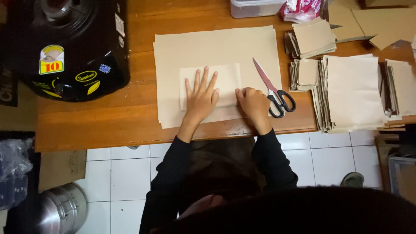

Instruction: The person folds a sheet of brown paper on a wooden table and then uses scissors to trim the folded edges into a smaller rectangle. The trimmed piece is placed on the table while the person continues to cut additional folded sheets.

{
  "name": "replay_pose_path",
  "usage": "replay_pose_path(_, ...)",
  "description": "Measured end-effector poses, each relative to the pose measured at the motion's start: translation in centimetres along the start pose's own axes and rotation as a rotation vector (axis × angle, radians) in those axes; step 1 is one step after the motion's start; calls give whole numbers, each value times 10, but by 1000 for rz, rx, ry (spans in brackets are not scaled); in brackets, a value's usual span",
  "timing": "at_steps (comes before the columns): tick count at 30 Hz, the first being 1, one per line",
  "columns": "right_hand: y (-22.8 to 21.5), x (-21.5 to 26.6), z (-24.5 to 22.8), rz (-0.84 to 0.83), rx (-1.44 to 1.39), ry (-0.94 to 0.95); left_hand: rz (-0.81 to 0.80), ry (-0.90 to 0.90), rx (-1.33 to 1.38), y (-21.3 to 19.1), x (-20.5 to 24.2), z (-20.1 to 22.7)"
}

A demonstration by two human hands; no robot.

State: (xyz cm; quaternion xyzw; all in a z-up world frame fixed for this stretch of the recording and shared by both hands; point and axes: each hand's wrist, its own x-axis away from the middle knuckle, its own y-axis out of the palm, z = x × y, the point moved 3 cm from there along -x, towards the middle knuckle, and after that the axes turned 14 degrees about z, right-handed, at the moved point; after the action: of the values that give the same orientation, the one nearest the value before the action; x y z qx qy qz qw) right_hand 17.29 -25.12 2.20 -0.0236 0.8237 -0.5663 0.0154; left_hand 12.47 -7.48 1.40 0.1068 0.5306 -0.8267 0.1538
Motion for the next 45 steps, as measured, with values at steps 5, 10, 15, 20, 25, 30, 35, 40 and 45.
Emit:
replay_pose_path(5,-1,1,-1,5,3,13,-43,8,-77,4,4,-4)
replay_pose_path(10,2,-2,1,-27,39,18,-33,22,-81,10,4,-9)
replay_pose_path(15,-5,0,-5,-22,39,21,-6,16,-84,13,5,-10)
replay_pose_path(20,2,-1,5,4,39,11,-43,-11,-77,5,4,-5)
replay_pose_path(25,-63,15,-55,493,-208,-203,-45,-18,-86,0,4,-2)
replay_pose_path(30,-3,-23,-108,67,-1509,216,-76,5,-169,10,5,-7)
replay_pose_path(35,43,-52,-113,94,-1891,301,-68,18,-186,8,5,-7)
replay_pose_path(40,47,-62,-72,206,-1727,305,-36,1,-126,14,7,-22)
replay_pose_path(45,11,-54,-44,489,-1588,237,112,49,50,5,9,-28)
